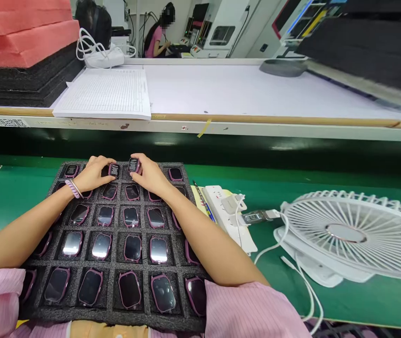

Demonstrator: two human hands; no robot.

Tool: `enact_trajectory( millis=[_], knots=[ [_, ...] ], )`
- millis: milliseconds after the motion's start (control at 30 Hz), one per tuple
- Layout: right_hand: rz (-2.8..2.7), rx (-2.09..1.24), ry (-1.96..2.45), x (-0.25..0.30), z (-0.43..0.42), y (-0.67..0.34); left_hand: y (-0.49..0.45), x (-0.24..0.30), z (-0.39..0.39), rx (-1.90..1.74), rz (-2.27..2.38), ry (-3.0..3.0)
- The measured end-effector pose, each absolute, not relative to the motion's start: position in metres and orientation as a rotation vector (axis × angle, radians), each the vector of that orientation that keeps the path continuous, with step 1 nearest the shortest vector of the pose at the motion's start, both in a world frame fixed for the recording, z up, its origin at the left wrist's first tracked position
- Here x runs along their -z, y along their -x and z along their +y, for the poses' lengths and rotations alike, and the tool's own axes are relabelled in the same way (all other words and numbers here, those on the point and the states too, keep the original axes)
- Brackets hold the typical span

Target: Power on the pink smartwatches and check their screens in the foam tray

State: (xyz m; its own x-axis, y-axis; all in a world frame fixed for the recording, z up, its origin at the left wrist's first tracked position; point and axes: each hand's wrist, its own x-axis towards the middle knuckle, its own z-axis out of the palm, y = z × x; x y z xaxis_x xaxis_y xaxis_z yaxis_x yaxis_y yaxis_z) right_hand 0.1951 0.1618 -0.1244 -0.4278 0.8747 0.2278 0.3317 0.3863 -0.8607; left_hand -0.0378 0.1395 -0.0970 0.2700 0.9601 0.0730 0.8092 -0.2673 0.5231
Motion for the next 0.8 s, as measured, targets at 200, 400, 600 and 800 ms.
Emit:
enact_trajectory(
  millis=[200, 400, 600, 800],
  knots=[
    [-2.436, -0.478, 1.192, 0.123, 0.169, -0.188, 0.044, 0.088, 0.137, -0.12, 1.797, -2.317],
    [-2.376, -0.152, 1.678, 0.082, 0.165, -0.228, 0.012, 0.073, 0.147, -0.178, 1.679, -2.387],
    [-2.303, -0.181, 2.273, 0.074, 0.162, -0.265, -0.067, 0.09, 0.161, -0.344, 1.571, -2.298],
    [-2.332, -0.271, 2.133, 0.087, 0.164, -0.268, -0.087, 0.092, 0.158, -0.6, 1.479, -2.076]
  ],
)
